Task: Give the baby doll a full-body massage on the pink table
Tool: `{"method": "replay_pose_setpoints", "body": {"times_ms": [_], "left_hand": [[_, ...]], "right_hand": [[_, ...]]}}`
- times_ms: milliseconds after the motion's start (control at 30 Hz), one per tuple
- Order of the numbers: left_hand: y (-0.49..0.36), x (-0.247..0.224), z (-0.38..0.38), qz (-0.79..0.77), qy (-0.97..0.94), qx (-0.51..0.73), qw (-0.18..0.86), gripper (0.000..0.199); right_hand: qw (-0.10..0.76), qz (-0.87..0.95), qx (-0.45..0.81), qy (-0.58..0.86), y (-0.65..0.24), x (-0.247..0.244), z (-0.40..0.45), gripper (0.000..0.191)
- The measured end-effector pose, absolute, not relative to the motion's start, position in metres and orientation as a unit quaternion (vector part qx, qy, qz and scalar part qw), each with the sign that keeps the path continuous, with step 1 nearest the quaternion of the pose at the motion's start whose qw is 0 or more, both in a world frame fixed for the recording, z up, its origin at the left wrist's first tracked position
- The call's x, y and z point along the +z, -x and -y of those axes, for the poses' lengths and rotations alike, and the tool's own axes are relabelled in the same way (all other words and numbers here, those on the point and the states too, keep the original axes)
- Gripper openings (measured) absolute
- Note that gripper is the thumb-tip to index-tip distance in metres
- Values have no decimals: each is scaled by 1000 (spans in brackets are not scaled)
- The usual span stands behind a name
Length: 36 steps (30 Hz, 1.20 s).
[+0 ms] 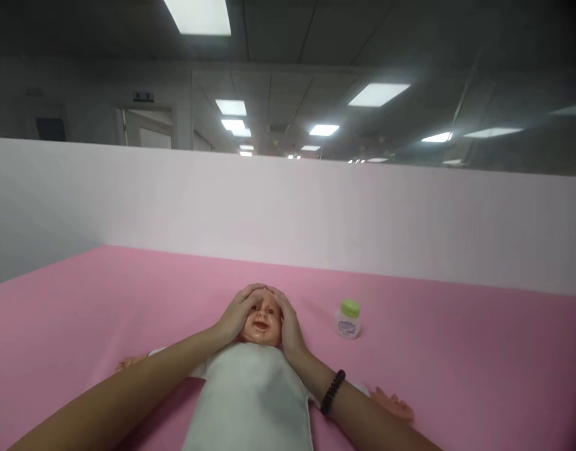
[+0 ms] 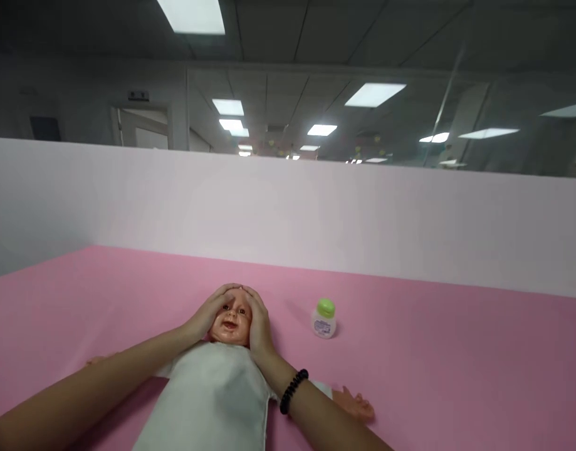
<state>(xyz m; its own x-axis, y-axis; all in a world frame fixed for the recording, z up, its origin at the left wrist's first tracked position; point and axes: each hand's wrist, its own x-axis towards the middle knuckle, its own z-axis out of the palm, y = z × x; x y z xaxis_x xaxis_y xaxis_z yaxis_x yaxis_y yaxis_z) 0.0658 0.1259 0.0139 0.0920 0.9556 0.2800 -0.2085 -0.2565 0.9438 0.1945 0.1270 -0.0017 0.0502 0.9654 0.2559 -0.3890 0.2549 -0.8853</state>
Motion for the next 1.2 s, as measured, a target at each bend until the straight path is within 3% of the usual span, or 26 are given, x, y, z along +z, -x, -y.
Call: {"method": "replay_pose_setpoints", "body": {"times_ms": [600, 867, 1200], "left_hand": [[-70, 32, -107, -409, -565, 507, 505, 38], [-69, 30, -107, -392, -562, 500, 530, 38], [-68, 27, -110, -388, -582, 495, 515, 40]], "right_hand": [[569, 541, 505, 359, -220, 8, -109, 27], [545, 570, 501, 357, -224, 5, -111, 32], [581, 509, 536, 339, -219, 7, -109, 33]]}}
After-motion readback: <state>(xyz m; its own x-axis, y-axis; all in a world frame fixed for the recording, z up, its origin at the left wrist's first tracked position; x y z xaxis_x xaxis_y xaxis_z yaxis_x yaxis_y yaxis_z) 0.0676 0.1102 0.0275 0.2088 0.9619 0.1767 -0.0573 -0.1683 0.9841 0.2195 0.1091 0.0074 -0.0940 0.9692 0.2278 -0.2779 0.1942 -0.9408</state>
